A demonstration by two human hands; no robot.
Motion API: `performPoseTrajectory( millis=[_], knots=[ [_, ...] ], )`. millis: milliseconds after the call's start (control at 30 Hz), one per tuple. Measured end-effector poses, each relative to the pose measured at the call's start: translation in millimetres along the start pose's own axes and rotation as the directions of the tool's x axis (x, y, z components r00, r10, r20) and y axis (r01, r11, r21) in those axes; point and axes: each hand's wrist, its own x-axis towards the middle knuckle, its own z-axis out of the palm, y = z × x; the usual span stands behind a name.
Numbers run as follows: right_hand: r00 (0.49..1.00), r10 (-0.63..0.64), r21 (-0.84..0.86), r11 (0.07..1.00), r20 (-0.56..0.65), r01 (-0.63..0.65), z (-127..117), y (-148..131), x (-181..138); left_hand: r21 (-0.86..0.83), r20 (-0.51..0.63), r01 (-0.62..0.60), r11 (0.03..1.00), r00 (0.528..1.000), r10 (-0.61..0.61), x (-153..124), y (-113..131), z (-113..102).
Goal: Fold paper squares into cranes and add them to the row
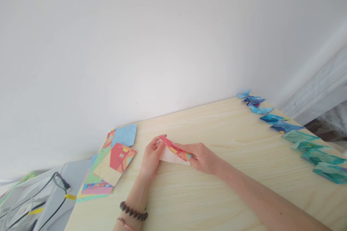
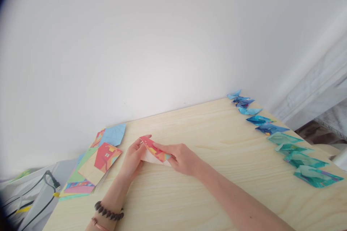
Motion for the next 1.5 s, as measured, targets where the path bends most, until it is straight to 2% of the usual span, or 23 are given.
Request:
performPoseTrajectory(
  millis=[67, 167, 233, 267, 333, 400, 467, 567, 667, 733, 867, 1000, 1067, 1167, 1300, 1367, 1433, 1500],
  knots=[
    [0.989, 0.081, 0.000, 0.997, -0.128, -0.082, 7, -5, 1, -0.132, 0.016, -0.021, 0.991, 1.000, 0.023, -2, 0, 4],
    [0.933, 0.227, 0.024, 0.973, -0.281, -0.229, 19, -12, 2, -0.299, 0.152, -0.021, 0.954, 0.986, 0.070, -7, -1, 16],
    [0.940, 0.207, 0.061, 0.978, -0.270, -0.198, 26, -16, 3, -0.329, 0.244, 0.037, 0.944, 0.969, 0.047, -11, -2, 23],
    [0.954, 0.157, 0.052, 0.988, -0.254, -0.148, 28, -17, 4, -0.345, 0.265, 0.054, 0.937, 0.963, 0.042, -13, -2, 26],
    [0.973, 0.026, -0.038, 0.999, -0.230, -0.035, 29, -19, 4, -0.393, 0.258, 0.060, 0.918, 0.965, 0.048, -14, -3, 27],
    [0.974, -0.060, -0.183, 0.983, -0.220, 0.020, 28, -19, 5, -0.422, 0.242, 0.090, 0.902, 0.970, 0.016, -13, -3, 25],
    [0.972, -0.065, -0.303, 0.953, -0.226, -0.007, 25, -18, 5, -0.419, 0.247, 0.121, 0.900, 0.969, -0.015, -12, -3, 21],
    [0.970, -0.023, -0.450, 0.888, -0.244, -0.092, 21, -18, 3, -0.378, 0.185, 0.067, 0.923, 0.983, 0.004, -12, -2, 18],
    [0.986, -0.018, -0.548, 0.833, -0.164, -0.076, 20, -19, 2, -0.323, 0.094, 0.004, 0.946, 0.995, 0.028, -13, 0, 20],
    [0.994, -0.013, -0.560, 0.827, -0.111, -0.052, 20, -19, 1, -0.325, 0.088, -0.015, 0.946, 0.995, 0.046, -14, 0, 22],
    [0.999, 0.010, -0.455, 0.890, -0.033, -0.023, 17, -23, 0, -0.312, 0.074, -0.017, 0.950, 0.996, 0.042, -15, -1, 26],
    [1.000, 0.015, -0.097, 0.995, 0.019, -0.013, 13, -25, -1, -0.319, 0.011, -0.017, 0.948, 1.000, 0.021, -14, -5, 27],
    [0.995, 0.093, 0.098, 0.991, -0.045, -0.088, 14, -24, -2, -0.322, -0.008, -0.035, 0.946, 0.999, 0.034, -14, -7, 27],
    [0.951, 0.284, 0.292, 0.926, -0.124, -0.239, 17, -20, 0, -0.284, -0.009, -0.078, 0.956, 0.997, 0.078, -14, -9, 28],
    [0.929, 0.355, 0.322, 0.896, -0.103, -0.307, 19, -16, 3, -0.076, -0.061, -0.206, 0.976, 0.978, 0.201, -17, -9, 35],
    [0.928, 0.369, 0.296, 0.893, -0.046, -0.340, 16, -14, 3, 0.046, -0.105, -0.274, 0.961, 0.955, 0.277, -19, -8, 37],
    [0.922, 0.379, 0.292, 0.876, 0.072, -0.383, 13, -13, 2, 0.053, -0.107, -0.270, 0.961, 0.956, 0.274, -21, -7, 38],
    [0.906, 0.372, 0.300, 0.857, 0.201, -0.419, 11, -13, 0, -0.040, -0.048, -0.196, 0.980, 0.980, 0.194, -24, -6, 38]
  ],
)
